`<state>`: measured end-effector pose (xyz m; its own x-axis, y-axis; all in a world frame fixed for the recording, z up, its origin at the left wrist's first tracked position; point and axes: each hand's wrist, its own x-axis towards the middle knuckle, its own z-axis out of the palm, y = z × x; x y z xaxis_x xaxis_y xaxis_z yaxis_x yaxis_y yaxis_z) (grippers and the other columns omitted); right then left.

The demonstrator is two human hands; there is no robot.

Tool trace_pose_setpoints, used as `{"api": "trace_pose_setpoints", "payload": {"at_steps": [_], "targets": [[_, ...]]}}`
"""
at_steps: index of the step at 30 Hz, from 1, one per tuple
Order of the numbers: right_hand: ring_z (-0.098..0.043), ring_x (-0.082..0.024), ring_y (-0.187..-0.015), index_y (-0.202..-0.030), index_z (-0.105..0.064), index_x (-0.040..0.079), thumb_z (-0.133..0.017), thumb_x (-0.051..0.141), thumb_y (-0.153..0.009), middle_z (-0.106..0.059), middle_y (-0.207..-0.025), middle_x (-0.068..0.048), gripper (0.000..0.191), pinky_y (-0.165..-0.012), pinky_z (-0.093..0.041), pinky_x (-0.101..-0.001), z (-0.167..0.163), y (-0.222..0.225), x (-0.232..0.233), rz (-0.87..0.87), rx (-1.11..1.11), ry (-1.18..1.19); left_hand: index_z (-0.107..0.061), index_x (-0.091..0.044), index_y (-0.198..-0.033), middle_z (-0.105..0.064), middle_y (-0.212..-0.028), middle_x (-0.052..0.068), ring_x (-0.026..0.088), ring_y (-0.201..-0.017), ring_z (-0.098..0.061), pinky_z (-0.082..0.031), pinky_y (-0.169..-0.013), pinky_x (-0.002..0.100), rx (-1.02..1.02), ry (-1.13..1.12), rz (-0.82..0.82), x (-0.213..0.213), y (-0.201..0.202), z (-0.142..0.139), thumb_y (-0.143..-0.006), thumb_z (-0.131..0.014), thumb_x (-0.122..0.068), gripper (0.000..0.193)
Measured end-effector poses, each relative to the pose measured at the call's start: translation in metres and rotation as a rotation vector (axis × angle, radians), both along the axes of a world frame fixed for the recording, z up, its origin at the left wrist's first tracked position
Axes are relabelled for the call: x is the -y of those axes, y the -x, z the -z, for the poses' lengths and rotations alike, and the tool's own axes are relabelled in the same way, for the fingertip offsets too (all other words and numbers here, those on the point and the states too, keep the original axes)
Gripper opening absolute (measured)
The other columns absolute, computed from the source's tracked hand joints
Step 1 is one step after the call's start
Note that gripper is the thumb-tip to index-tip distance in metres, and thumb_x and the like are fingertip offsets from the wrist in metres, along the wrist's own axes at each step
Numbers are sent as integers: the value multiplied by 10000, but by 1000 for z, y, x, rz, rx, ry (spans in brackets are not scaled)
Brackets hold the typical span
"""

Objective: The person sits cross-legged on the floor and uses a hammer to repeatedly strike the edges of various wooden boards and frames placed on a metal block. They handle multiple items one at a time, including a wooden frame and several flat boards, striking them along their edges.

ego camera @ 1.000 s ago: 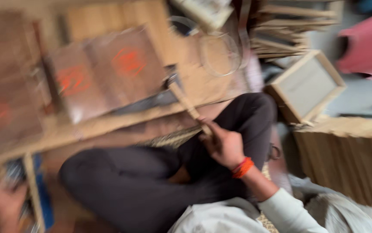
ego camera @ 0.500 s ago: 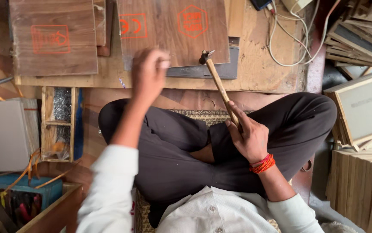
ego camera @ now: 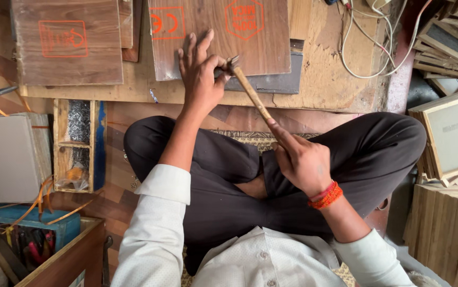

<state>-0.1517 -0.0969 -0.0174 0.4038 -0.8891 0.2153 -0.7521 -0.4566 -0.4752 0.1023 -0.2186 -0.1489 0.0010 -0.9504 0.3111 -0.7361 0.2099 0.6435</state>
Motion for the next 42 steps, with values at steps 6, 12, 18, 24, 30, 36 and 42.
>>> {"api": "trace_pose_setpoints", "payload": {"at_steps": [6,12,18,24,30,36,42], "targets": [[-557,-244,-521,-1380,-615,91,-743,68,-961,-588,-690,-83,439,-529,-441,-369,-11,0,-13,47,216,122,-704,-158,-873,-355,-1663,69,386,-1583,-175,-21,-1270,650,-18,-35,28,0,-1,-4,-877,-846,-178,144],[-630,-241,-585,-1358,-645,25,-755,6,-861,-686,-807,-103,509,-529,-476,-332,1,-4,-7,13,150,49,-695,-143,-875,-349,-1654,64,377,-1579,-158,-12,-1266,630,-12,-27,29,1,-2,-5,-881,-834,-175,142],[-570,-234,-498,-1322,-660,48,-772,8,-869,-603,-662,-77,469,-504,-440,-376,4,8,-15,7,157,304,-703,-152,-1133,-302,-1698,69,375,-1602,-141,7,-1278,630,-71,-96,115,0,-11,-8,-923,-761,-62,236],[-614,-224,-582,-1376,-651,53,-716,-2,-855,-698,-851,-81,528,-534,-471,-340,4,3,6,-34,40,145,-665,-166,-1303,-309,-1688,68,371,-1592,-164,-15,-1269,642,27,-43,102,-6,-13,-9,-890,-758,-14,450],[-536,-209,-537,-1344,-626,83,-766,-21,-928,-607,-752,-45,451,-529,-424,-346,-4,5,-3,-73,194,383,-644,-168,-1334,-305,-1700,75,378,-1601,-150,-20,-1275,652,33,-36,98,-8,-11,-11,-919,-763,-22,455],[-541,-218,-503,-1328,-690,55,-749,0,-850,-580,-682,-46,485,-485,-419,-340,6,-1,-3,-38,4,214,-601,-175,-1346,-284,-1692,80,384,-1586,-122,-14,-1256,659,66,-16,98,-10,-10,-12,-903,-774,-41,494],[-586,-243,-523,-1358,-613,166,-720,67,-951,-617,-718,-59,433,-501,-452,-376,22,-1,-13,-30,125,256,-531,-194,-1485,-292,-1697,66,362,-1597,-136,-12,-1266,657,56,-36,79,-12,-13,-11,-911,-777,-44,642]]}}
